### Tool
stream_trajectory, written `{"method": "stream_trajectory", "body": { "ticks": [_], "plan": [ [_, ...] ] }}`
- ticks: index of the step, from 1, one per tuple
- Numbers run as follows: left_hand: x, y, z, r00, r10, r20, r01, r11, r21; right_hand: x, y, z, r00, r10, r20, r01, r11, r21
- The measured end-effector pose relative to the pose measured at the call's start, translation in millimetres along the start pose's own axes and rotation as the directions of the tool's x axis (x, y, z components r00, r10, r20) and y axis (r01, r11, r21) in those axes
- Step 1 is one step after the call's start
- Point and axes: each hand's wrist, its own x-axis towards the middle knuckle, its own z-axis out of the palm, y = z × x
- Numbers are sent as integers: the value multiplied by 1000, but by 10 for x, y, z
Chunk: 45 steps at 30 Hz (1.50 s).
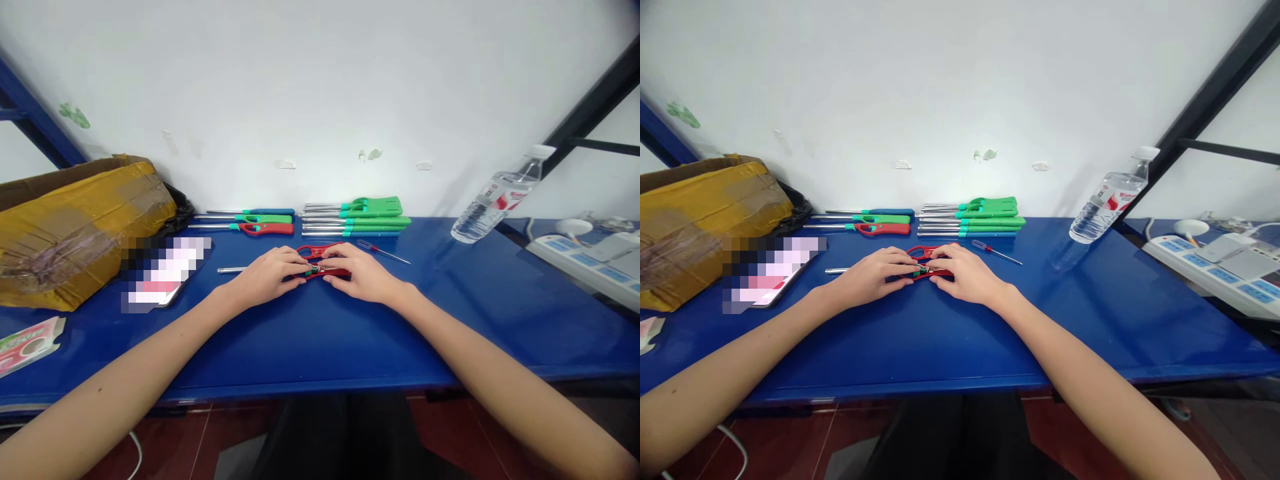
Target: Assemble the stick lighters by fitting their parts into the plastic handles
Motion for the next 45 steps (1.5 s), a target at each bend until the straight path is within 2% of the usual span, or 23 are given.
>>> {"method": "stream_trajectory", "body": {
  "ticks": [3, 7, 13, 19, 23, 28, 33, 37, 45],
  "plan": [
    [-1, 0, 3, 1000, 13, -13, -13, 1000, -17, -1, -2, -24, 1000, -5, -10, 5, 1000, 4],
    [0, 2, 8, 1000, -16, 0, 16, 999, -32, 7, -14, -45, 999, -33, 39, 32, 999, 20],
    [6, 18, 16, 1000, -13, -13, 12, 999, -42, 5, 30, -86, 999, 27, 22, -27, 1000, 2],
    [8, 101, 20, 1000, -9, -10, 9, 998, -55, 1, 68, -135, 994, 32, 106, -27, 998, -50],
    [5, 136, 14, 1000, -26, 6, 26, 999, -45, 1, 58, -166, 990, 55, 130, -50, 998, -42],
    [-7, 137, 16, 998, -60, -28, 61, 998, 6, -9, 42, -170, 989, 56, 137, -53, 998, -26],
    [-9, 130, 27, 995, -96, 28, 96, 995, 18, -6, 17, -163, 987, 35, 155, -34, 999, -5],
    [-5, 122, 48, 992, -114, 50, 115, 993, -26, -2, 2, -163, 988, 34, 150, -38, 999, 26],
    [19, 152, 23, 998, -51, -21, 51, 999, -1, 12, -31, -168, 997, 23, 76, -28, 997, 71]
  ]
}}
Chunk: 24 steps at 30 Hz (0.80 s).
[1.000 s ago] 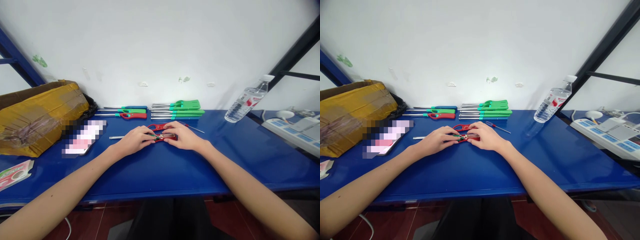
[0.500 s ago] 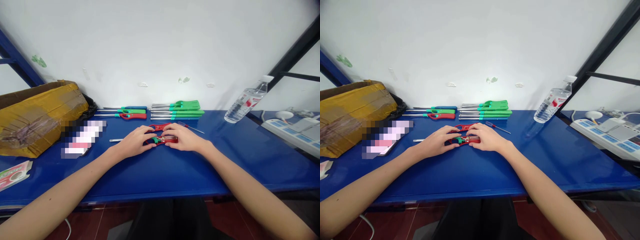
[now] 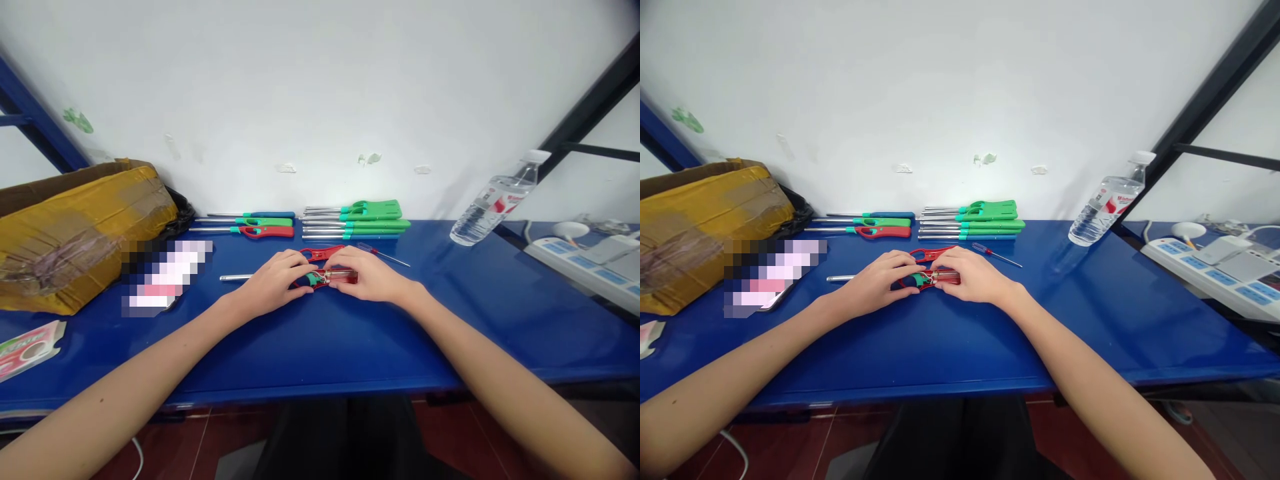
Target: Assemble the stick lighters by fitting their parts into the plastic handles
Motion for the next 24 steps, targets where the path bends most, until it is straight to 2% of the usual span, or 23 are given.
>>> {"method": "stream_trajectory", "body": {
  "ticks": [10, 24],
  "plan": [
    [-19, 3, 24, 997, 52, -55, -50, 998, 37, 11, 31, 55, 997, 30, -65, -26, 998, 61],
    [-15, 30, 32, 999, 5, -48, -4, 999, 33, 26, 72, 99, 993, 93, -73, -85, 991, 103]
  ]
}}
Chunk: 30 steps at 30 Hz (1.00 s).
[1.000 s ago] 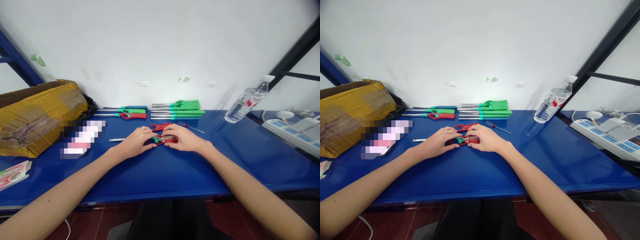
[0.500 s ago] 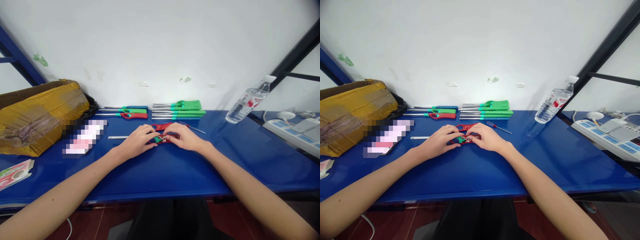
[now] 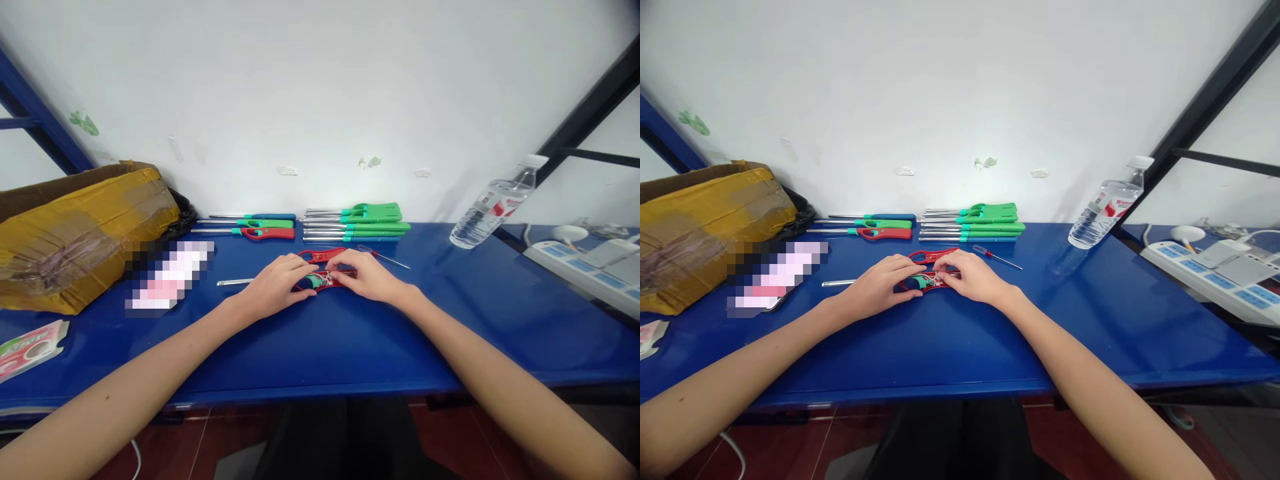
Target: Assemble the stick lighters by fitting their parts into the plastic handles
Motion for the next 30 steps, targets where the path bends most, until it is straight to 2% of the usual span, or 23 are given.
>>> {"method": "stream_trajectory", "body": {
  "ticks": [7, 13, 18, 23, 30],
  "plan": [
    [7, -9, 17, 997, -70, 12, 70, 997, 15, -6, 26, 23, 998, 35, 52, -33, 998, -46],
    [20, -6, -18, 993, -118, -26, 119, 992, 36, -15, 7, 30, 998, -29, 49, 35, 993, -114],
    [23, -11, -6, 988, -154, 20, 155, 988, -15, -17, -41, 58, 996, -57, 62, 63, 994, -94],
    [41, 11, -9, 970, -234, 61, 239, 968, -80, -1, -61, 149, 996, -63, 66, 69, 993, -93],
    [37, 46, -11, 961, -274, 45, 276, 959, -63, 16, -60, 175, 996, -55, 70, 60, 996, -71]
  ]
}}
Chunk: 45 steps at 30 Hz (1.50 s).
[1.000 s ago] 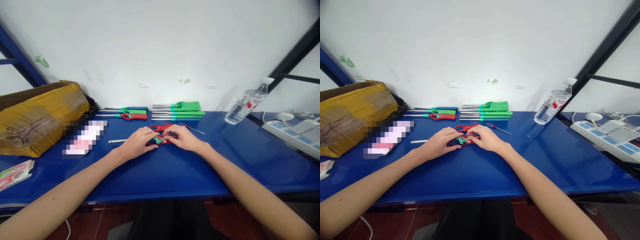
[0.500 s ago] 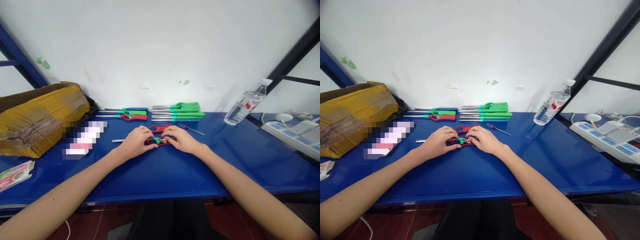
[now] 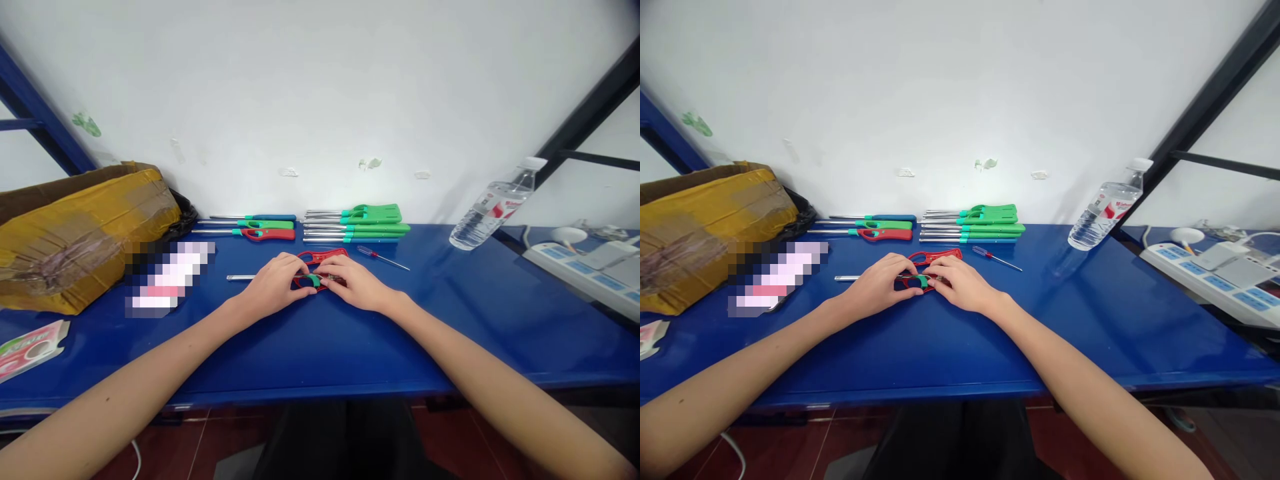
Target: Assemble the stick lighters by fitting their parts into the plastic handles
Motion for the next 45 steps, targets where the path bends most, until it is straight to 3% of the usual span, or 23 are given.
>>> {"method": "stream_trajectory", "body": {
  "ticks": [6, 13, 35, 45],
  "plan": [
    [5, -30, 5, 999, 41, 0, -41, 999, 14, -5, -1, -2, 1000, -16, 16, 17, 1000, -24],
    [5, 16, -8, 999, -28, 16, 28, 1000, -3, 0, 6, 8, 999, -36, 30, 38, 997, -63],
    [15, -33, 23, 1000, -19, -21, 18, 999, -44, 32, 15, 45, 999, 18, 37, -19, 1000, 15],
    [16, -41, -4, 996, 74, -44, -73, 997, 36, 9, -3, 30, 1000, -15, 19, 14, 1000, 25]
  ]
}}
